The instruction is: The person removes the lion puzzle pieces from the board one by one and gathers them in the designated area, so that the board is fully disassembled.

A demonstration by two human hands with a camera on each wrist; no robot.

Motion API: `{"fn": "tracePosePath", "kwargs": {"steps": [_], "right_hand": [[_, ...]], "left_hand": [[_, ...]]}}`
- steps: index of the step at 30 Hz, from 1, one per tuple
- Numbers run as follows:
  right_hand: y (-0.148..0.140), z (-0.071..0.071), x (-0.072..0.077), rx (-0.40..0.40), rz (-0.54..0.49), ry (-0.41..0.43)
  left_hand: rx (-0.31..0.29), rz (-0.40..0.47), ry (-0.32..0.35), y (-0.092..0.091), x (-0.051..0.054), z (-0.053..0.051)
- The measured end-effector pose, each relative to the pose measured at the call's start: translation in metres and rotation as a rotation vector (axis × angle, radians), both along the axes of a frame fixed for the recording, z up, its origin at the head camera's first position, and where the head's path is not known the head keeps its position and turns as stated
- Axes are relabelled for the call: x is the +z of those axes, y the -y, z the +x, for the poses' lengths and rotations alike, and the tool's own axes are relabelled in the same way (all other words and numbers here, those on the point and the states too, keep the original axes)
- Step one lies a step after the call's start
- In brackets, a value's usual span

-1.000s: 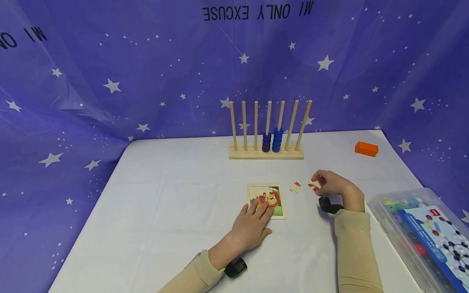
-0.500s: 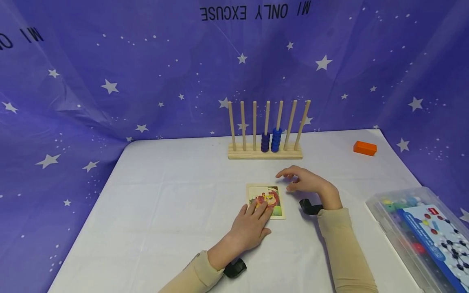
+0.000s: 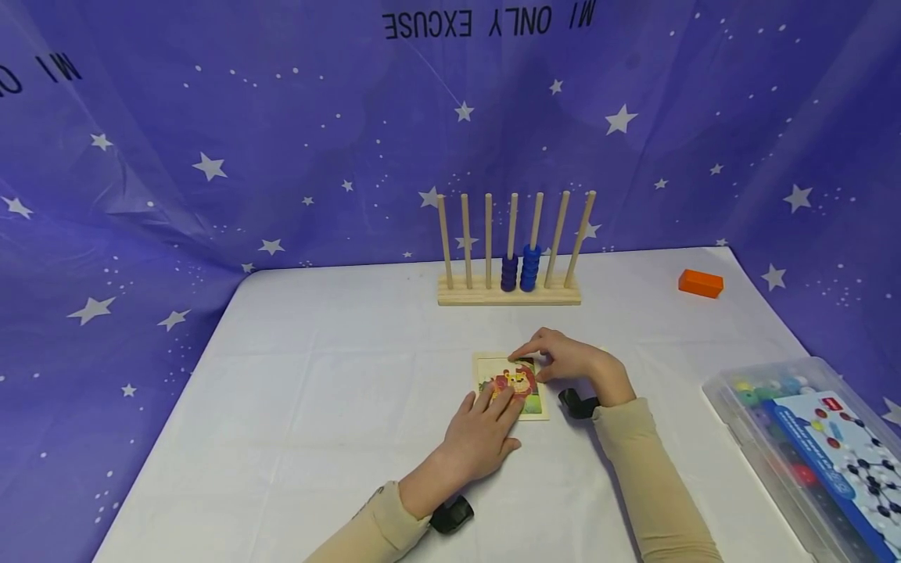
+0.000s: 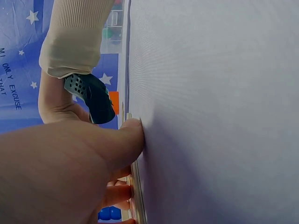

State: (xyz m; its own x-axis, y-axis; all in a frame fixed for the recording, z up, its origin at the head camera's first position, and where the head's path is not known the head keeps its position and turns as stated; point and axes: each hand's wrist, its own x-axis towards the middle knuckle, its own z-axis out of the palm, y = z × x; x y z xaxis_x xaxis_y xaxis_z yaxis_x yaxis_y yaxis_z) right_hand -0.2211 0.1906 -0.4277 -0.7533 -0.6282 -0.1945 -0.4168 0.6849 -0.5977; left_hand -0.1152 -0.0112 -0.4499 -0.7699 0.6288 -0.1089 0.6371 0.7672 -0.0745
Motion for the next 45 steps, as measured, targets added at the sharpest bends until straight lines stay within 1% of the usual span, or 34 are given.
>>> {"fn": "tracePosePath", "kwargs": {"steps": [5, 8, 12, 16, 23, 31, 37, 42, 45], "right_hand": [[0.003, -0.001, 0.0, -0.004, 0.014, -0.007], [0.005, -0.002, -0.001, 0.003, 0.031, -0.034], [0.009, -0.002, -0.002, -0.022, 0.057, -0.049], [0.012, -0.002, -0.001, -0.049, 0.062, -0.043], [0.017, -0.002, -0.002, -0.042, 0.105, -0.07], [0.023, 0.0, 0.002, -0.077, 0.119, -0.022], [0.02, -0.002, 0.001, -0.031, 0.088, -0.046], [0.01, -0.002, -0.002, 0.041, 0.062, -0.071], [0.003, -0.002, -0.001, 0.074, 0.06, -0.07]], "left_hand": [[0.004, -0.003, -0.011, 0.002, 0.0, 0.0], [0.001, 0.005, -0.018, 0.003, 0.0, 0.0], [0.003, 0.021, -0.016, 0.004, 0.001, 0.0], [0.009, 0.02, -0.01, 0.005, 0.0, 0.0], [0.003, 0.016, -0.037, 0.006, 0.0, 0.0], [-0.001, 0.008, -0.049, 0.007, 0.0, -0.001], [0.001, -0.001, -0.044, 0.007, 0.0, -0.001], [-0.009, 0.009, -0.027, 0.004, 0.0, 0.0], [-0.016, 0.015, -0.018, 0.002, 0.0, 0.001]]}}
